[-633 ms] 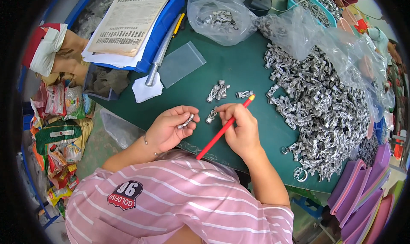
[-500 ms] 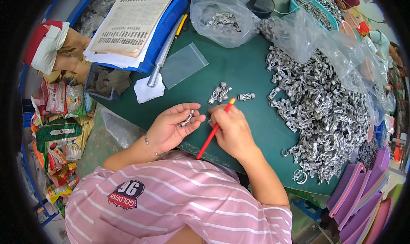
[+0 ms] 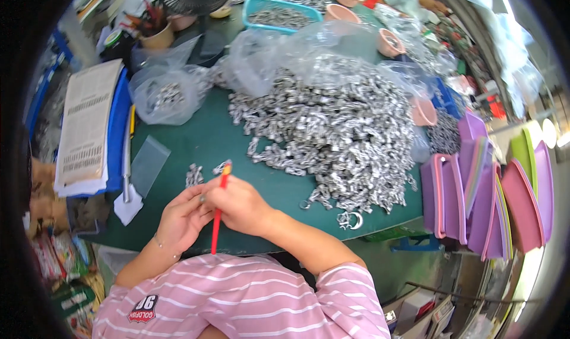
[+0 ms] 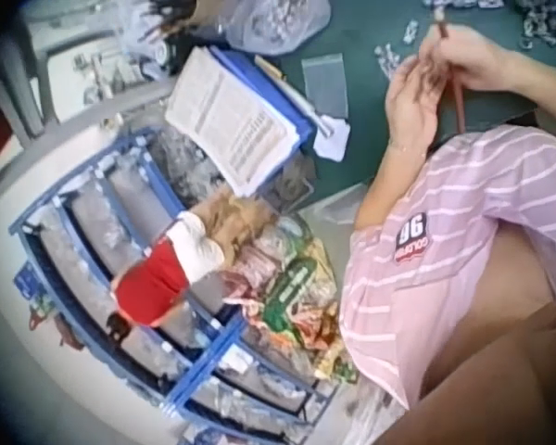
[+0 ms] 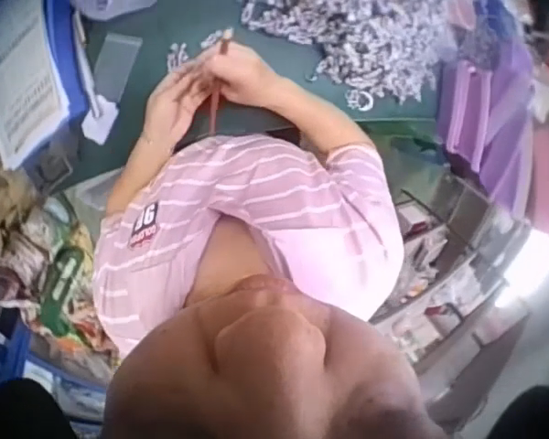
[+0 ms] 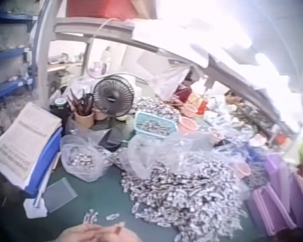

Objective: The person sorts metal fasteners by hand at a workbench, uses a red tool to touch them, and then places the metal parts into plastic bags near a scale.

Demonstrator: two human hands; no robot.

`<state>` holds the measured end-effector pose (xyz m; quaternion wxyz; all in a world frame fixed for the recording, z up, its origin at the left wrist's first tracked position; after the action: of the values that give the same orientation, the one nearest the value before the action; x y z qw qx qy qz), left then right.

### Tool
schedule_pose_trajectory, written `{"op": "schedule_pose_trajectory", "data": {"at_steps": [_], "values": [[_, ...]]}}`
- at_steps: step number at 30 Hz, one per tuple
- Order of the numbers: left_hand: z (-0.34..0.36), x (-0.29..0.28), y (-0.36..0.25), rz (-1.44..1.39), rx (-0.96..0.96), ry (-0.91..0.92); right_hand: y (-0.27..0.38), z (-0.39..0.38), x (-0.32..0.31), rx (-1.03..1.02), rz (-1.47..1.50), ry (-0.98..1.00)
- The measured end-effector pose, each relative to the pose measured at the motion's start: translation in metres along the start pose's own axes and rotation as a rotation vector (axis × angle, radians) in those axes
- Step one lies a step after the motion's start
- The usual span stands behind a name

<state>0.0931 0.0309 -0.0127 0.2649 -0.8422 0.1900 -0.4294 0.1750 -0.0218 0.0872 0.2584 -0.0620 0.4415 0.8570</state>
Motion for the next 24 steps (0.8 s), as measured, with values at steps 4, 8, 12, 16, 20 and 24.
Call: {"op": "schedule_pose_trajectory", "data": {"at_steps": [4,8,12,16,20,24], "values": [[-0.005,-0.013,-0.005,0.126,0.032,-0.008,0.001,-0.008,-0.151,-0.041,0.068,-0.514],[-0.008,-0.03,0.0,0.11,0.03,-0.129,0.017,-0.025,-0.338,-0.084,-0.432,-0.931],[-0.008,-0.03,0.001,0.165,0.064,-0.115,-0.008,-0.064,-0.452,0.173,-0.35,-1.126],[-0.023,-0.052,-0.014,0.555,0.197,-0.267,-0.023,-0.053,-0.418,0.067,-0.095,-1.038],[-0.026,-0.033,-0.032,1.457,0.465,-0.375,-0.014,-0.018,-0.254,0.179,0.145,-0.753],[-0.028,-0.016,-0.03,1.782,0.605,-0.359,-0.012,-0.016,-0.101,0.424,0.41,-0.445]]}}
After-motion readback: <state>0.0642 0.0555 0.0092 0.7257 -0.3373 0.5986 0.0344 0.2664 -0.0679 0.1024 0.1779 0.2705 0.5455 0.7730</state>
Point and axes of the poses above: each hand's wrist, its own z-axis towards the middle knuckle, its own x-axis out of the palm, y = z × x, the point moved 8 cm from there along z, towards the middle knuckle, and after that the axes turned 15 degrees about z, right-handed, at the moved point
